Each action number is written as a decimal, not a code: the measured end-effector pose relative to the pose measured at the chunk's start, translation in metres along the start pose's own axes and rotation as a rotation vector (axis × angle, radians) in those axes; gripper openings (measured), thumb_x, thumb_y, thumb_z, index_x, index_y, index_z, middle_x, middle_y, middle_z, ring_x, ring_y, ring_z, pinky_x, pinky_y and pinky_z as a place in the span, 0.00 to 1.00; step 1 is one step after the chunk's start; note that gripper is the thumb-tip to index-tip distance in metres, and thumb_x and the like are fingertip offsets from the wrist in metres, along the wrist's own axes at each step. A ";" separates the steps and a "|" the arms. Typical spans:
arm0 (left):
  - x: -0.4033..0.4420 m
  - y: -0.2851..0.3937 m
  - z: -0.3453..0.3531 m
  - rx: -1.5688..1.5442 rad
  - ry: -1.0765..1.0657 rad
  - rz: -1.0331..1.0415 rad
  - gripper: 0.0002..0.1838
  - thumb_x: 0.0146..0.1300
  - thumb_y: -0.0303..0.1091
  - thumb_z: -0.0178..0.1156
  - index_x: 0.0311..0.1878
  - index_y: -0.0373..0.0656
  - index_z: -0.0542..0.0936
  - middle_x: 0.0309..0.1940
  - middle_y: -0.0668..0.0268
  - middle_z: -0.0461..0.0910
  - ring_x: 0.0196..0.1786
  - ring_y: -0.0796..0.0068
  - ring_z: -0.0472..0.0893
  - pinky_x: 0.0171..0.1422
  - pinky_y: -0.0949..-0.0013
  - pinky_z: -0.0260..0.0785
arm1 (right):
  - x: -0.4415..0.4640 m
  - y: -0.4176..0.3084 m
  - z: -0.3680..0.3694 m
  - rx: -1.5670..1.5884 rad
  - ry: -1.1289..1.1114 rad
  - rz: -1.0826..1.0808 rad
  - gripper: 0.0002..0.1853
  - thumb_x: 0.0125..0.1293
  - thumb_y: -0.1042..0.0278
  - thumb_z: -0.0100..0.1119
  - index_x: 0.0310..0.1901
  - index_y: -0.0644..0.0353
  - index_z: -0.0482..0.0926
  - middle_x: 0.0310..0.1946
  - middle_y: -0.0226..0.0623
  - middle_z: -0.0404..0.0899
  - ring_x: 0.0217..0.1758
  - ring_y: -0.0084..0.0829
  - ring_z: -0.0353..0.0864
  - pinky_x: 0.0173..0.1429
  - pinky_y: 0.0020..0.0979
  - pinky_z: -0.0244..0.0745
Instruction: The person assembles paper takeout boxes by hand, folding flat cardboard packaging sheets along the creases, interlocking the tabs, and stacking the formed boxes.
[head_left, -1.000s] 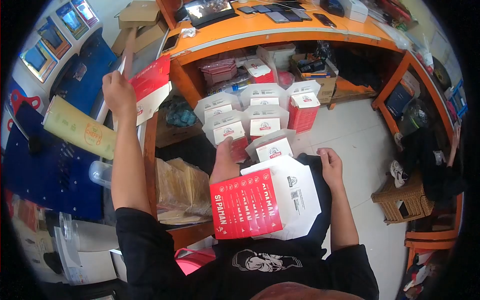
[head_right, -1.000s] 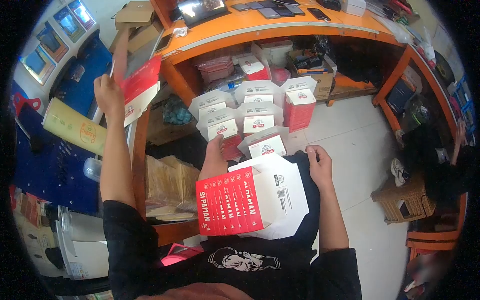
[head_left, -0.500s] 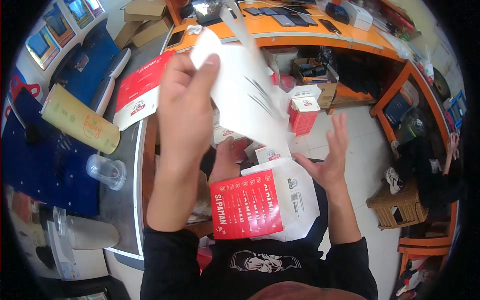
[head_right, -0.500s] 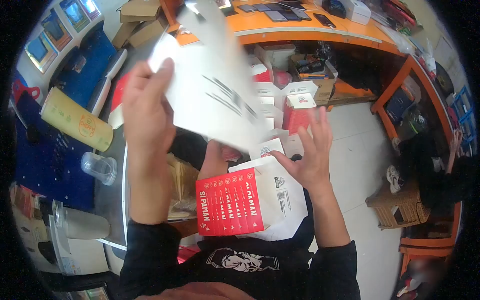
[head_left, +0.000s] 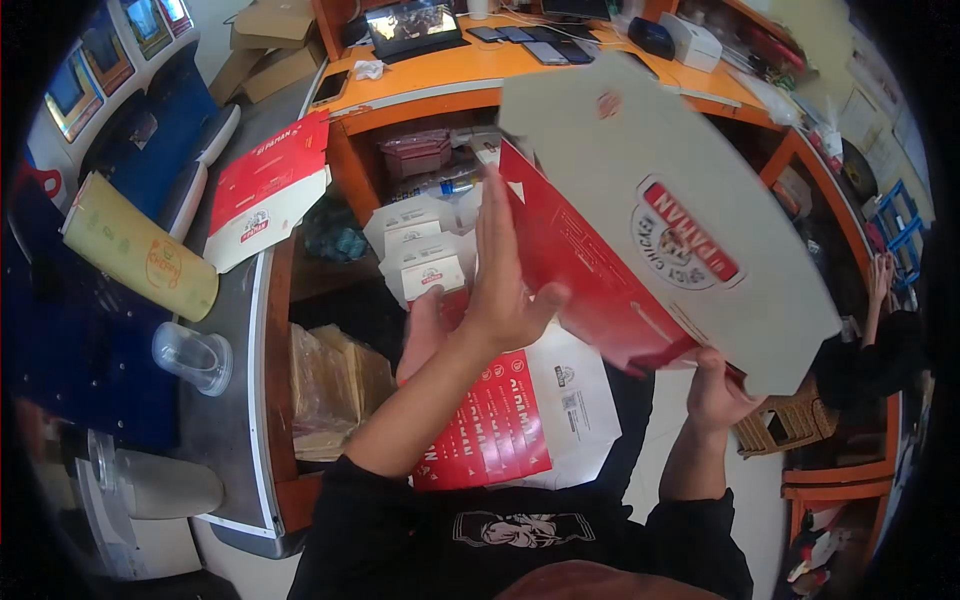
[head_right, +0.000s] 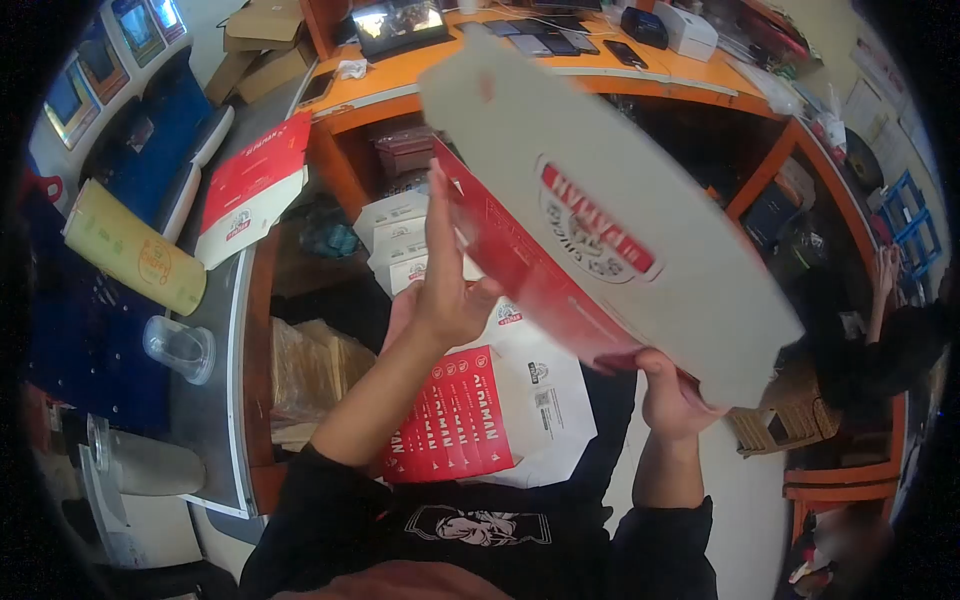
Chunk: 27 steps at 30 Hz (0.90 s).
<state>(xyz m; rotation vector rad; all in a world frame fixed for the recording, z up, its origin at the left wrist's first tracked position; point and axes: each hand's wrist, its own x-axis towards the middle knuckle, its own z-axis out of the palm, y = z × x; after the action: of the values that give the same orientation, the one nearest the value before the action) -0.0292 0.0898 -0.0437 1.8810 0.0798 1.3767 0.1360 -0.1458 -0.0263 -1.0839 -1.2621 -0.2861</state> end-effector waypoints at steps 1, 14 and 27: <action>0.004 0.003 0.005 0.011 -0.052 0.022 0.63 0.67 0.67 0.60 0.82 0.34 0.33 0.83 0.46 0.42 0.83 0.51 0.51 0.85 0.51 0.40 | 0.000 -0.001 -0.001 0.093 0.039 0.033 0.21 0.68 0.75 0.69 0.60 0.69 0.76 0.51 0.43 0.84 0.53 0.32 0.84 0.58 0.35 0.80; 0.021 0.059 0.032 -0.434 -0.185 -0.358 0.14 0.74 0.34 0.63 0.55 0.34 0.83 0.43 0.65 0.87 0.44 0.80 0.83 0.50 0.75 0.75 | 0.048 0.029 -0.006 -0.271 0.326 0.663 0.32 0.71 0.68 0.67 0.71 0.65 0.64 0.62 0.46 0.75 0.63 0.31 0.76 0.65 0.31 0.73; 0.018 0.067 0.047 0.674 0.089 -0.063 0.33 0.71 0.42 0.65 0.72 0.35 0.67 0.73 0.37 0.62 0.74 0.43 0.67 0.72 0.49 0.63 | 0.004 0.035 -0.011 0.542 0.126 0.679 0.30 0.70 0.69 0.66 0.71 0.66 0.67 0.64 0.47 0.77 0.65 0.37 0.80 0.70 0.40 0.75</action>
<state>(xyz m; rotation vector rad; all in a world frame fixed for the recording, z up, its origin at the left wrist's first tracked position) -0.0086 0.0259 0.0070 2.3210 0.7186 1.5050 0.1684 -0.1352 -0.0394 -0.9341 -0.7300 0.4736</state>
